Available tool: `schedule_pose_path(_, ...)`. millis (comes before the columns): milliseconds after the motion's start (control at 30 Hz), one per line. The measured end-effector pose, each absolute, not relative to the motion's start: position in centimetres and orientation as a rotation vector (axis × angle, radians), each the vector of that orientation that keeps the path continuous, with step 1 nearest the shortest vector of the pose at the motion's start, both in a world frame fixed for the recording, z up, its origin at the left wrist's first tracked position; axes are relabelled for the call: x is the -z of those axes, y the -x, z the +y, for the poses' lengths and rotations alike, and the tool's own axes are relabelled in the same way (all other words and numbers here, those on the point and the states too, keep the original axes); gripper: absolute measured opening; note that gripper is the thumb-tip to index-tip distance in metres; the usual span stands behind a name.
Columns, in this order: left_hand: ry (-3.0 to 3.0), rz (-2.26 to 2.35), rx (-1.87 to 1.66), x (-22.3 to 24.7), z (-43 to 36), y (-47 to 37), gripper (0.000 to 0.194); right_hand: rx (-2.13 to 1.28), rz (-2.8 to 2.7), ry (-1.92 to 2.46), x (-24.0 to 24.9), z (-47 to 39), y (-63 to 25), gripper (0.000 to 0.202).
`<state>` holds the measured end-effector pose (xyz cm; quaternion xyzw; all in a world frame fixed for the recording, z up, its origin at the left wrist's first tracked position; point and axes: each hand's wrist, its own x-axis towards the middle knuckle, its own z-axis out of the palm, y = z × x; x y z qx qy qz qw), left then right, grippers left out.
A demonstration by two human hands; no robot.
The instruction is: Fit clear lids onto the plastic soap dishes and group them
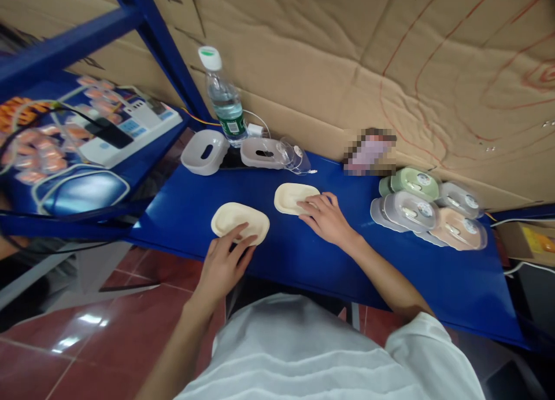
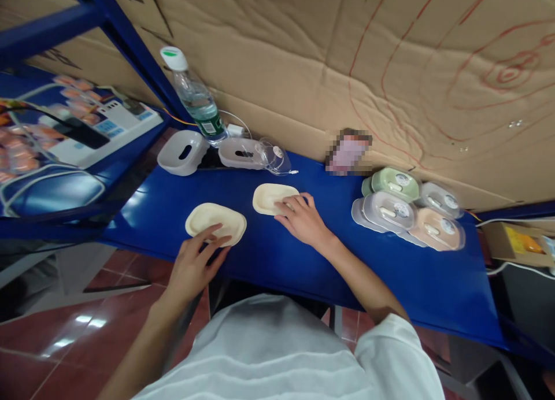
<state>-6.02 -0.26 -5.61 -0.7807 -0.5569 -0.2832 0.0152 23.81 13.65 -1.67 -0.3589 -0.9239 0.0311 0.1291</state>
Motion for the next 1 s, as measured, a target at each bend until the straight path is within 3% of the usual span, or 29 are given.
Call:
schedule_pose_path(333, 2.153, -1.732, 1.226, 7.1, 0.8, 4.9, 0.028, 0.121, -2.714, 1.020, 1.0, 21.2, -10.1, 0.050)
schedule_pose_path(467, 2.136, -1.716, 1.229, 7.0, 0.7, 5.0, 0.026, 0.122, -2.724, 1.115, 0.8, 23.5, -7.6, 0.037)
schedule_pose_path(567, 2.152, -1.706, 1.222, 6.9, 0.7, 5.1, 0.025, 0.016, -2.592, 1.109, 0.0, 23.2, -8.5, 0.031)
schedule_pose_path(700, 2.154, -1.699, 1.199, 7.0, 0.8, 5.2, 0.025, -0.103, -2.415, 0.974, -0.9, 19.6, -13.5, 0.037)
schedule_pose_path(1000, 2.151, -1.706, 1.183, 7.1, 1.0, 5.0, 0.026, 0.097, -2.602, 1.046, 2.4, 13.7, -23.0, 0.034)
